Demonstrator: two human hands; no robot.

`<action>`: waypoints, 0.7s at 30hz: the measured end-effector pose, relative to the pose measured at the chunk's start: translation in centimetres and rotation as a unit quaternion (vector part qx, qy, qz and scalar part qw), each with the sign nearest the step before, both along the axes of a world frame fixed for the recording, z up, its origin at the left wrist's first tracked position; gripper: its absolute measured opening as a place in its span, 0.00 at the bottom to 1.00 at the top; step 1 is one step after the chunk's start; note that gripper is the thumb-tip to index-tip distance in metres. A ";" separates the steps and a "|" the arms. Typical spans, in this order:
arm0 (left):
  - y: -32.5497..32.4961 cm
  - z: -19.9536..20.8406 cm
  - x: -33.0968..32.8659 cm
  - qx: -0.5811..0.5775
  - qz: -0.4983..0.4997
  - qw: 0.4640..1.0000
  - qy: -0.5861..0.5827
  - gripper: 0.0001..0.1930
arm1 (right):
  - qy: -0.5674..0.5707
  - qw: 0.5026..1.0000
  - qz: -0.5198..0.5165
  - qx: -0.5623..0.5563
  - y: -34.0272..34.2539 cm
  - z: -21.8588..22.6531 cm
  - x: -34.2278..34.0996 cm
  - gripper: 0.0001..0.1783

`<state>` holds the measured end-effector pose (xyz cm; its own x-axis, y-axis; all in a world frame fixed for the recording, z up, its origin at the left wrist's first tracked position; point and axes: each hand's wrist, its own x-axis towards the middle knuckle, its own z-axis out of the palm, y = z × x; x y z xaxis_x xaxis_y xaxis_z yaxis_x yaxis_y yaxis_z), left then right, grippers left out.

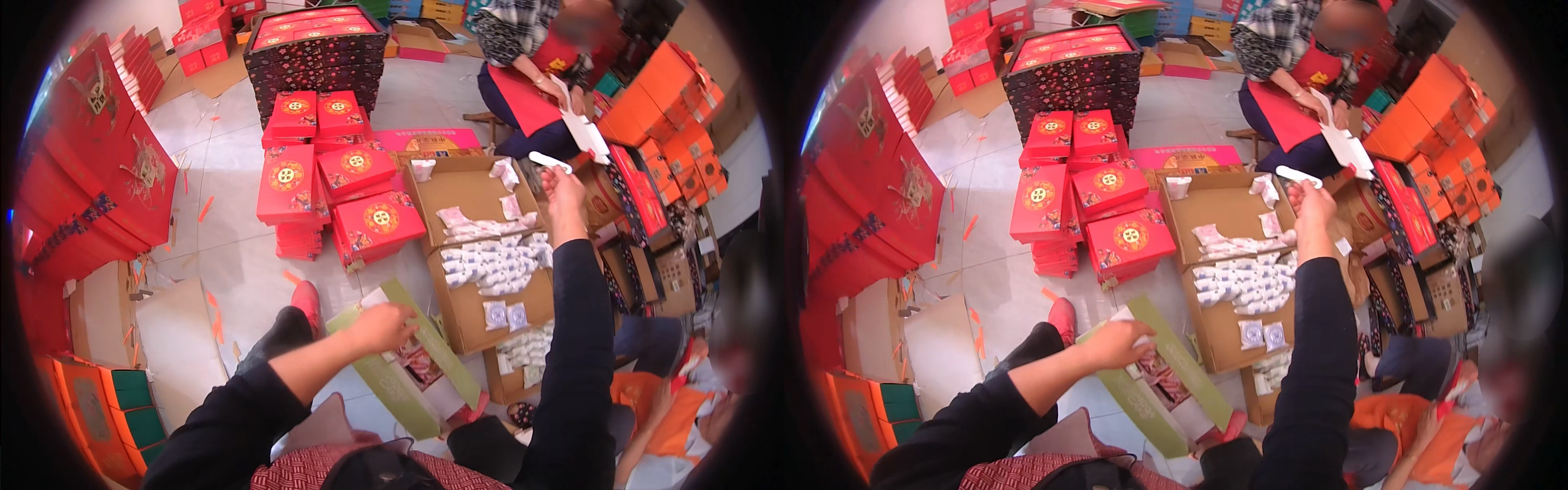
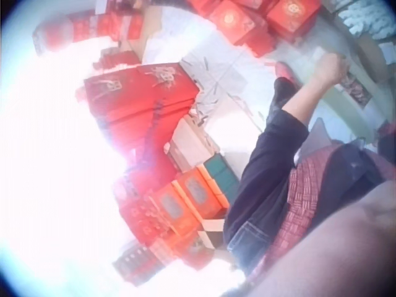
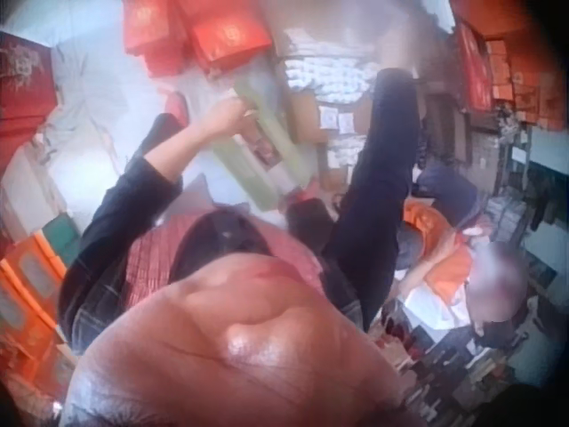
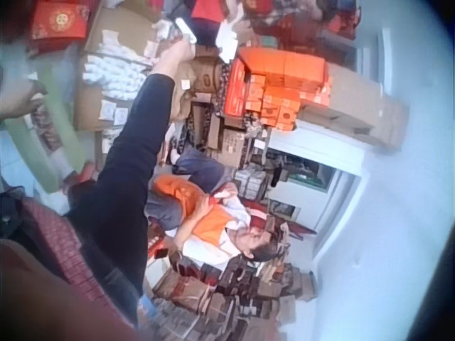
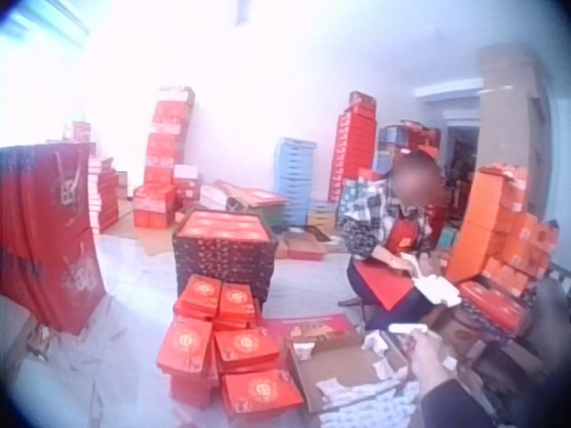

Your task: The person folds red and white cardboard sheets into small boxes, inserts small wrapped items into the boxes, and stacks the finished boxes. The person also handles a green box and places items inside it.

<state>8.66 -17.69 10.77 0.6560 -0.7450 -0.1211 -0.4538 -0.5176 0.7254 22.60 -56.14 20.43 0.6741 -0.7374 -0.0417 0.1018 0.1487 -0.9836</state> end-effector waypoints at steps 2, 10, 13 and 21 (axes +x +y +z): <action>0.0 0.0 -0.2 -0.009 -0.008 1.000 -0.003 0.15 | 0.014 0.999 -0.034 -0.011 -1.4 0.4 3.9 0.04; 1.2 1.4 -0.8 0.012 -0.056 0.998 0.002 0.15 | -0.034 0.996 -0.081 -0.028 -4.9 0.4 11.4 0.07; 0.6 2.2 -0.7 -0.027 -0.080 0.996 0.000 0.15 | -0.065 0.993 -0.102 -0.001 -7.0 -0.4 11.3 0.06; 0.2 3.1 -1.7 -0.046 -0.077 0.996 -0.010 0.15 | -0.064 0.984 -0.162 -0.017 -4.8 -0.6 11.3 0.04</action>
